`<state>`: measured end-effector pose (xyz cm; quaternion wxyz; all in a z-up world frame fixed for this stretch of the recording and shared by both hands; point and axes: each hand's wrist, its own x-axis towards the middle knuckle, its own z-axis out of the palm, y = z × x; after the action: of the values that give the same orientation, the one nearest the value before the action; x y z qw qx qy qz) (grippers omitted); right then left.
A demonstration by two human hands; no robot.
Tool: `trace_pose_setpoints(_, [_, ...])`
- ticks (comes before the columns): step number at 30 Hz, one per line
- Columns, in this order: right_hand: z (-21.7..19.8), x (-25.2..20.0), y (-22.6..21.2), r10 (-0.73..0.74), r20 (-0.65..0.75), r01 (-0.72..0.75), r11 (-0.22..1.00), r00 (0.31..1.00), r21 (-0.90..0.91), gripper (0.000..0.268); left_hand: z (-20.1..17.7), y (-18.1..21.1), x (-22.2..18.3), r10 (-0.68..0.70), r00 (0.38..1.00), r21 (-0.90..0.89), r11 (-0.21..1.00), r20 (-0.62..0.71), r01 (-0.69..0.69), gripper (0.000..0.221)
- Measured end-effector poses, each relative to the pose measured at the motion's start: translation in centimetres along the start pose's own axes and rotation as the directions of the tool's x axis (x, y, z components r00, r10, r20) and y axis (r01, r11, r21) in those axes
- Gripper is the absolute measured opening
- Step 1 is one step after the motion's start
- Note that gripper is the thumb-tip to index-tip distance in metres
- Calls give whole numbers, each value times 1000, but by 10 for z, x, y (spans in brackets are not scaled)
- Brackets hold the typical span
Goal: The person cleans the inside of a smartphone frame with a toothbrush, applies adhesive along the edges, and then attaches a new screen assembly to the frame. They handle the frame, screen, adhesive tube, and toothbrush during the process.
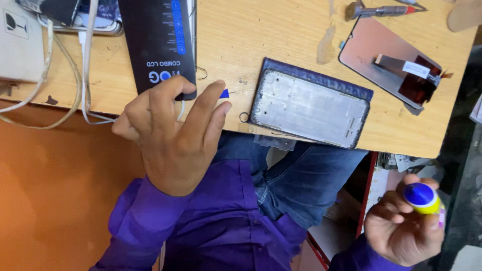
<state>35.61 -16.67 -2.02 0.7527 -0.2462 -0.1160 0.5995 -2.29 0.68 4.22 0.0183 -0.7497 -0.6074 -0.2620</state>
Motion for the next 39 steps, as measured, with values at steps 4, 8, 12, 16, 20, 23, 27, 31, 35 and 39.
trace_pose_setpoints(4, [-11,-9,14,15,3,-15,999,1000,-48,42,-2,11,7,36,996,-50,998,-77,-39,25])
trace_pose_setpoints(8, [11,-3,40,22,58,-24,999,998,43,47,-12,31,-1,-42,993,-516,856,-108,-20,25])
trace_pose_setpoints(12, [46,6,61,32,109,-37,999,994,40,49,-14,71,-16,56,998,-871,491,24,-6,23])
trace_pose_setpoints(16, [74,17,71,15,175,-28,997,985,72,49,-16,100,-20,201,978,-951,309,53,-12,22])
trace_pose_setpoints(20, [88,17,70,-8,202,-17,992,979,122,47,-17,114,-16,245,967,-958,288,71,-3,20])
trace_pose_setpoints(23, [88,17,67,-18,216,-13,990,976,144,47,-17,120,-13,259,962,-958,286,82,5,21])
trace_pose_setpoints(27, [82,16,65,-22,224,-13,988,974,156,46,-16,125,-14,275,957,-962,273,93,15,22])
trace_pose_setpoints(31, [78,16,63,-3,217,-36,984,976,176,47,-14,127,-13,293,953,-958,285,73,-14,24])
trace_pose_setpoints(35, [77,15,62,6,210,-42,984,978,172,48,-14,127,-12,298,952,-957,290,74,-17,24])
trace_pose_setpoints(39, [77,15,62,14,202,-50,984,979,174,48,-14,127,-11,299,949,-955,295,96,4,24])
